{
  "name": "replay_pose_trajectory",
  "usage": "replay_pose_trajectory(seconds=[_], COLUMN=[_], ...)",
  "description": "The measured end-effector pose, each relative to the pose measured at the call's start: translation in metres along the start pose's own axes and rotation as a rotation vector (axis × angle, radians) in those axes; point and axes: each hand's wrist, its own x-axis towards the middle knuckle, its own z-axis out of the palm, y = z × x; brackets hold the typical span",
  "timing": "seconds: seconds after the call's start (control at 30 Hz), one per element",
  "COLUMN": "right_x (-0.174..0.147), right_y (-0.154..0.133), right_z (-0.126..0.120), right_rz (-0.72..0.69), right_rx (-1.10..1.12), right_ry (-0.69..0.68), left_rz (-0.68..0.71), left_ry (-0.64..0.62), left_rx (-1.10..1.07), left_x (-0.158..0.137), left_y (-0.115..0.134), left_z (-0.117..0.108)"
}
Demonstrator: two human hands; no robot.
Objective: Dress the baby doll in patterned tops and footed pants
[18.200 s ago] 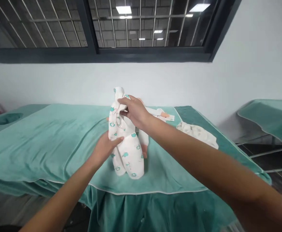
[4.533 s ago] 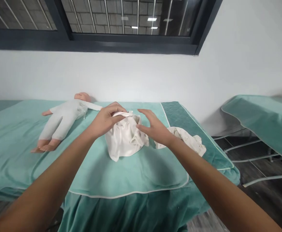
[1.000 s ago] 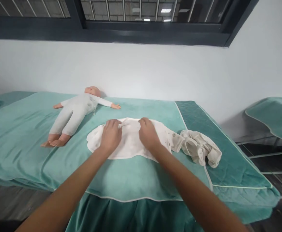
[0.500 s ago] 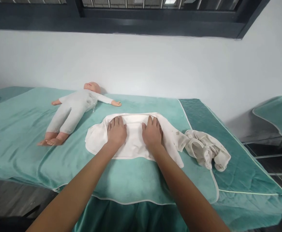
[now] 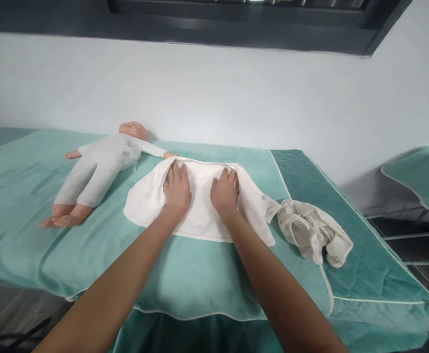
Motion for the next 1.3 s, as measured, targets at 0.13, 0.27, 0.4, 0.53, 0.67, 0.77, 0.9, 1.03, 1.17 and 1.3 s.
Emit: replay_pose_trajectory(seconds=[0.13,0.27,0.4,0.53,0.67,0.77,0.9,1.03,1.17,1.3], right_x=[0.008,0.013,0.017,0.020,0.021,0.021,0.023,0.030,0.036,0.038], right_y=[0.010,0.022,0.024,0.022,0.020,0.020,0.024,0.029,0.031,0.031], right_z=[0.007,0.014,0.019,0.021,0.021,0.017,0.011,0.013,0.019,0.023], right_rz=[-0.102,-0.138,-0.113,-0.087,-0.074,-0.077,-0.134,-0.110,-0.078,-0.074], right_rx=[-0.080,-0.102,-0.115,-0.109,-0.111,-0.097,-0.083,-0.079,-0.054,-0.038], right_ry=[-0.006,-0.038,-0.080,-0.137,-0.180,-0.186,-0.152,-0.171,-0.207,-0.221], left_rz=[0.014,0.016,0.015,-0.028,-0.052,-0.070,-0.065,-0.086,-0.101,-0.109], left_ry=[-0.016,-0.026,-0.044,-0.112,-0.127,-0.057,0.010,-0.075,-0.141,-0.166], left_rx=[0.032,0.025,0.003,-0.017,-0.011,-0.012,-0.002,0.002,-0.012,-0.014], left_x=[0.010,0.020,0.029,0.035,0.036,0.034,0.032,0.035,0.038,0.039], left_y=[-0.005,-0.012,-0.015,-0.016,-0.018,-0.020,-0.021,-0.021,-0.020,-0.019], left_z=[0.010,0.020,0.028,0.034,0.035,0.032,0.030,0.031,0.033,0.034])
